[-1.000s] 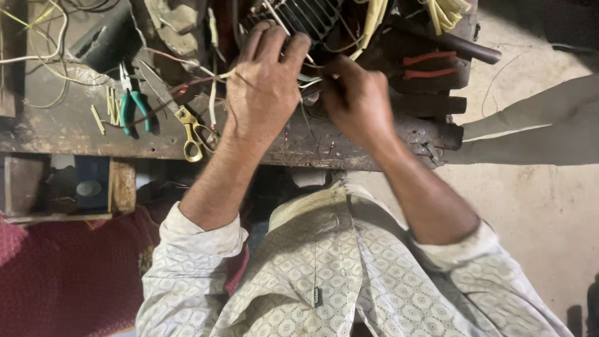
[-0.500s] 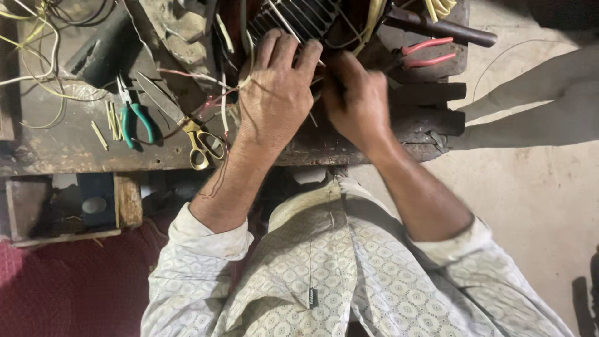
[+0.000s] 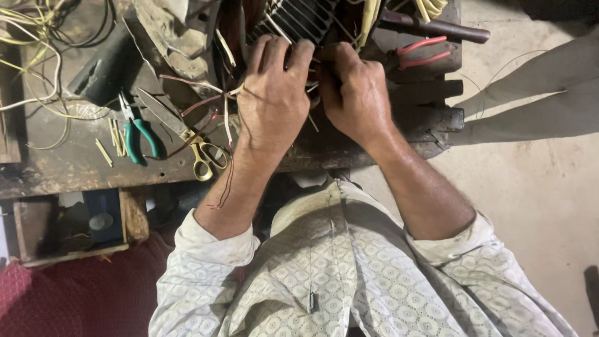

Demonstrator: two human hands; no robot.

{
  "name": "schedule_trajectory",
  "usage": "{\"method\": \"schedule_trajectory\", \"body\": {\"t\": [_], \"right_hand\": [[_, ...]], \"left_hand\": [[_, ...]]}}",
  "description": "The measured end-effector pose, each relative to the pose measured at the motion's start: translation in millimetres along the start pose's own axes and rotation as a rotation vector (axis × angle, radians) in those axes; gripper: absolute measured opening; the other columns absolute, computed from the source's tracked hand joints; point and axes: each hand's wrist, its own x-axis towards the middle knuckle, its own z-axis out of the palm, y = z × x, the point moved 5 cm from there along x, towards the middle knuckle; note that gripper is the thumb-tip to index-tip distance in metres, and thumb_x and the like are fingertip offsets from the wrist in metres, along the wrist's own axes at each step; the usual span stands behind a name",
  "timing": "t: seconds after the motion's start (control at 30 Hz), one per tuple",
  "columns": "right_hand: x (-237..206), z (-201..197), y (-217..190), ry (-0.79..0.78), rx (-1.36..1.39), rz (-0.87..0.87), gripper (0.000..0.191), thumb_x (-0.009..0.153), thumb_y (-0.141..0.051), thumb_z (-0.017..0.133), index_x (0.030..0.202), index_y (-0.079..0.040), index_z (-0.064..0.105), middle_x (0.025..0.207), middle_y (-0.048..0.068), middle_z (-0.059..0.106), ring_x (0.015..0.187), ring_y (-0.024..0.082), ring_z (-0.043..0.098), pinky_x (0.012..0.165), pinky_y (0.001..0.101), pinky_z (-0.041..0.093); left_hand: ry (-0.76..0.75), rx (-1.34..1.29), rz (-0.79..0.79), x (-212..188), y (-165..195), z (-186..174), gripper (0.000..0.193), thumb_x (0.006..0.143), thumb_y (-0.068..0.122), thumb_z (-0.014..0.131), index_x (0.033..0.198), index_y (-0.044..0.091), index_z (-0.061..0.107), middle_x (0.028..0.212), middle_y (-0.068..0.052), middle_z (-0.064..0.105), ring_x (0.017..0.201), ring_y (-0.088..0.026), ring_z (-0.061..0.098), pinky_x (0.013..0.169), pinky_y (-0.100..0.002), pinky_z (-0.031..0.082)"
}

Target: The person winds thin copper wire by hand around the slots of a motor stator core. They repeatedly insert, wrap, and pull the wire through the slots, occasionally using pliers to adjust or secure the wire. The work continues throughout the clip with no visible completion state shown.

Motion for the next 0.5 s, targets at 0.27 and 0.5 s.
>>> {"method": "schedule_trajectory", "body": {"t": [0.27,0.5], "right_hand": [[-48.9,-28.2,58.9,-0.161,0.378,0.605,0.023,0.097,-0.010,0.067,0.119,-0.004,0.067,0.093,0.006,0.073,0.079,0.015,0.070,0.066,0.0314,0.057],[23.1,-7.6,31.6,-0.512,0.804,0.548,0.025,0.103,-0.018,0.063,0.119,0.002,0.066,0.075,0.006,0.060,0.056,0.012,0.051,0.048,0.0258,0.040]], "left_hand": [[-0.012,-0.009,0.033,-3.6,-4.7,3.9,0.047,0.084,0.000,0.075,0.128,0.011,0.067,0.115,-0.011,0.065,0.112,-0.028,0.064,0.092,-0.034,0.064],[0.044,-0.022,0.053,-3.5,-7.2,11.9,0.038,0.091,0.000,0.077,0.127,0.010,0.068,0.116,-0.009,0.064,0.108,-0.025,0.067,0.083,-0.030,0.064]]}}
